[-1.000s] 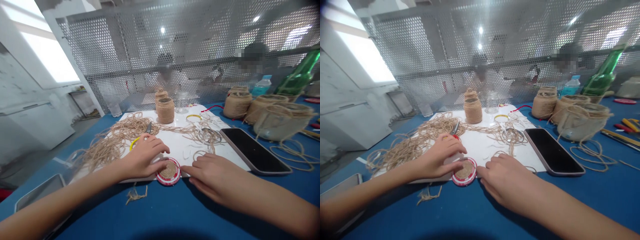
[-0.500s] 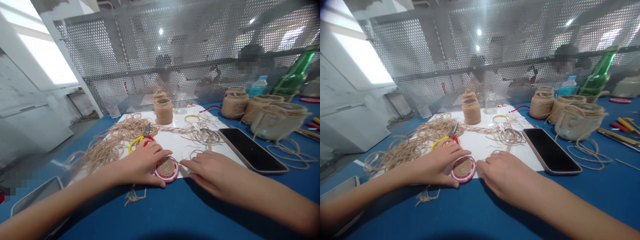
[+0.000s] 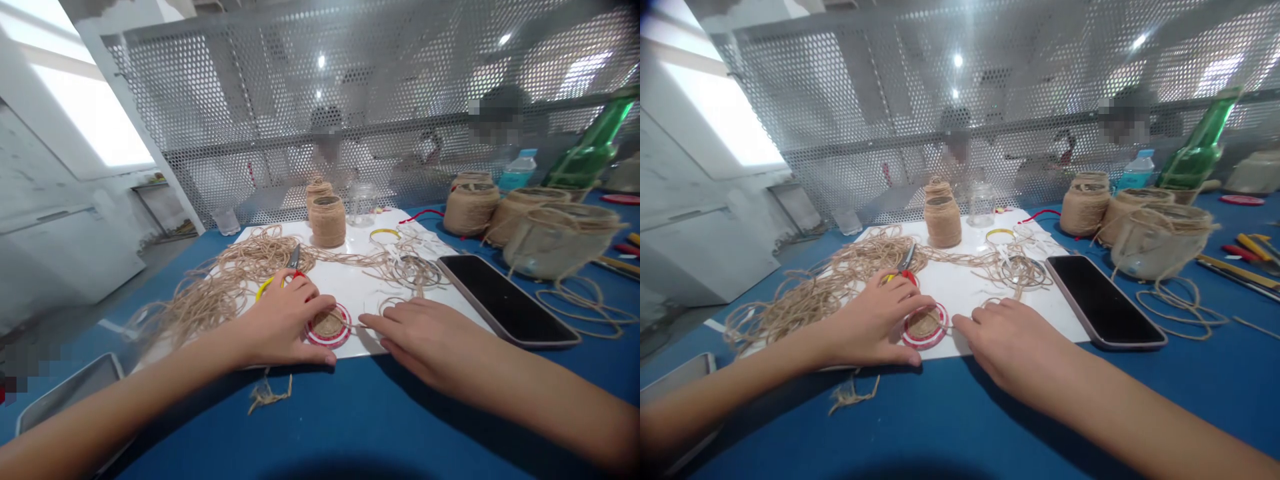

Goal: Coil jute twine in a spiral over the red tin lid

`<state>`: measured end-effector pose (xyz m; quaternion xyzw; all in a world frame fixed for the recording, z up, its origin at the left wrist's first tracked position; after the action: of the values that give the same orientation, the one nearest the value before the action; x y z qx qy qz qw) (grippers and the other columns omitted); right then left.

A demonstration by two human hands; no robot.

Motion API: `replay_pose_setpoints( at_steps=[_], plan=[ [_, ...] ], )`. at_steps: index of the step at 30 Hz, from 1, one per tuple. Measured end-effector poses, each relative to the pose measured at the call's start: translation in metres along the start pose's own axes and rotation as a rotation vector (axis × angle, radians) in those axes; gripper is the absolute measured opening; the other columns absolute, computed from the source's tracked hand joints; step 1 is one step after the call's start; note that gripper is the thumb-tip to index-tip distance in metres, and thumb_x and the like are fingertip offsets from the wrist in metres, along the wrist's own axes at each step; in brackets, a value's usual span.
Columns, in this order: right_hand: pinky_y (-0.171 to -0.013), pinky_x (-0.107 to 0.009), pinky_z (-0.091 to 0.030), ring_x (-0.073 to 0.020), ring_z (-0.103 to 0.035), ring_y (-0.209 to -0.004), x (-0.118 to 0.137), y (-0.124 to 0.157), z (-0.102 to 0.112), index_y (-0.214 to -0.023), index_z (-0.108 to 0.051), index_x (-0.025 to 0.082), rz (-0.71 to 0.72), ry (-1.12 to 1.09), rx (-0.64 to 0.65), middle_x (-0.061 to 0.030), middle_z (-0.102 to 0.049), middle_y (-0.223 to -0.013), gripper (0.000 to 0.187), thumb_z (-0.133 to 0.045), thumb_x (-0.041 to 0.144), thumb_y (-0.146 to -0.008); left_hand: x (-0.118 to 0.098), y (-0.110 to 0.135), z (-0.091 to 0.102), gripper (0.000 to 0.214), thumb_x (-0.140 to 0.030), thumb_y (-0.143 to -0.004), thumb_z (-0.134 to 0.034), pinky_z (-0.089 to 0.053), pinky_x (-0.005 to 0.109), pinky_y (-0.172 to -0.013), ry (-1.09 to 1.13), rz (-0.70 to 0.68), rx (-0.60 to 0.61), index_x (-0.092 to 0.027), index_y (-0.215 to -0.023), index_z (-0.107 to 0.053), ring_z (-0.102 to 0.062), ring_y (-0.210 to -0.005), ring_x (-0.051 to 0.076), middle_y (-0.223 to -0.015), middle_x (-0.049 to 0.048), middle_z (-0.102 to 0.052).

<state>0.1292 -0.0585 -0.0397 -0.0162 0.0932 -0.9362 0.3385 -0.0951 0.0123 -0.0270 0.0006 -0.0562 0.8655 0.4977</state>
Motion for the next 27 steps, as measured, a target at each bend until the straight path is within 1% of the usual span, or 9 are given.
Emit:
replay_pose_setpoints(
  at_steps=[1, 3, 5, 7, 11, 15, 19, 23, 27],
  plan=[
    [-0.069, -0.034, -0.041, -0.0216, -0.059, -0.078, -0.001, -0.001, -0.001, -0.117, -0.056, 0.017, 0.007, 0.008, -0.015, -0.006, -0.064, -0.086, 0.034, -0.039, 0.012, -0.088, 0.0, 0.0, 0.001, 0.057, -0.069, -0.078, -0.048, -0.021, 0.049, -0.096, 0.006, 0.007, -0.001, -0.023, -0.111, -0.054, -0.05, -0.095, 0.026, -0.094, 0.0063, -0.059],
    [-0.068, -0.033, -0.041, -0.0215, -0.059, -0.078, -0.002, -0.002, -0.004, -0.116, -0.057, 0.016, 0.016, 0.009, -0.045, -0.0068, -0.064, -0.088, 0.034, -0.04, 0.01, -0.087, -0.001, 0.0, 0.001, 0.039, -0.051, -0.088, -0.044, -0.022, 0.048, -0.096, 0.017, 0.031, -0.018, -0.022, -0.112, -0.053, -0.051, -0.094, 0.024, -0.093, 0.0059, -0.061],
    [-0.067, -0.032, -0.041, -0.0208, -0.059, -0.077, -0.004, -0.004, -0.006, -0.114, -0.057, 0.015, 0.019, 0.002, -0.071, -0.0065, -0.064, -0.087, 0.034, -0.04, 0.008, -0.086, -0.001, 0.0, 0.0, 0.028, -0.035, -0.091, -0.043, -0.022, 0.046, -0.097, 0.036, 0.041, -0.034, -0.021, -0.114, -0.052, -0.051, -0.096, 0.023, -0.094, 0.0057, -0.061],
    [-0.066, -0.032, -0.041, -0.0206, -0.059, -0.075, -0.005, -0.005, -0.007, -0.113, -0.058, 0.016, 0.017, 0.0, -0.09, -0.0061, -0.064, -0.086, 0.033, -0.041, 0.008, -0.085, -0.001, 0.001, -0.001, 0.025, -0.029, -0.09, -0.044, -0.022, 0.045, -0.097, 0.068, 0.025, -0.031, -0.022, -0.113, -0.051, -0.05, -0.097, 0.023, -0.097, 0.0053, -0.062],
    [-0.066, -0.032, -0.041, -0.0209, -0.06, -0.078, -0.009, -0.006, -0.008, -0.113, -0.057, 0.016, -0.005, 0.025, -0.111, -0.0064, -0.064, -0.088, 0.033, -0.041, 0.009, -0.085, -0.001, 0.001, -0.003, 0.017, -0.026, -0.09, -0.044, -0.024, 0.041, -0.094, 0.16, -0.014, -0.017, -0.022, -0.105, -0.051, -0.049, -0.096, 0.021, -0.098, 0.0033, -0.06],
    [-0.066, -0.033, -0.039, -0.0216, -0.061, -0.078, -0.013, -0.006, -0.008, -0.113, -0.058, 0.017, -0.089, 0.092, -0.102, -0.0053, -0.066, -0.087, 0.031, -0.042, 0.012, -0.086, -0.001, 0.001, -0.004, 0.009, -0.022, -0.088, -0.046, -0.024, 0.04, -0.094, 0.186, 0.0, -0.022, -0.02, -0.095, -0.051, -0.048, -0.091, 0.019, -0.092, 0.0015, -0.058],
    [-0.068, -0.034, -0.038, -0.0224, -0.061, -0.078, -0.017, -0.007, -0.006, -0.109, -0.06, 0.018, -0.169, 0.16, -0.046, -0.0033, -0.067, -0.082, 0.027, -0.045, 0.015, -0.087, 0.0, 0.0, -0.004, 0.004, -0.023, -0.086, -0.049, -0.02, 0.042, -0.098, 0.181, 0.018, -0.024, -0.019, -0.086, -0.051, -0.048, -0.087, 0.017, -0.084, 0.0, -0.056],
    [-0.067, -0.033, -0.037, -0.0219, -0.063, -0.078, -0.019, -0.01, -0.005, -0.105, -0.061, 0.02, -0.231, 0.168, 0.012, -0.0021, -0.068, -0.082, 0.024, -0.044, 0.019, -0.089, 0.001, -0.001, -0.005, 0.007, -0.026, -0.087, -0.05, -0.018, 0.043, -0.099, 0.173, 0.012, -0.033, -0.02, -0.086, -0.053, -0.048, -0.089, 0.018, -0.083, -0.0004, -0.058],
    [-0.063, -0.032, -0.035, -0.0223, -0.063, -0.076, -0.021, -0.013, -0.006, -0.093, -0.062, 0.021, -0.299, 0.214, 0.081, -0.0024, -0.068, -0.08, 0.019, -0.043, 0.023, -0.09, 0.002, 0.0, -0.005, 0.009, -0.027, -0.088, -0.049, -0.018, 0.044, -0.099, 0.15, -0.004, -0.036, -0.02, -0.087, -0.054, -0.049, -0.089, 0.018, -0.083, -0.0001, -0.059]
  ],
)
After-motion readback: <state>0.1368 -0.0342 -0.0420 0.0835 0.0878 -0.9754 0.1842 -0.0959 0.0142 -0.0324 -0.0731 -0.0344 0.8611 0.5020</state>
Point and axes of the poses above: each hand's wrist, its own y-axis away from the middle knuckle, its own z-axis out of the back of the hand, x = y × z, the point moved 1 cm from there along -y, towards the middle knuckle
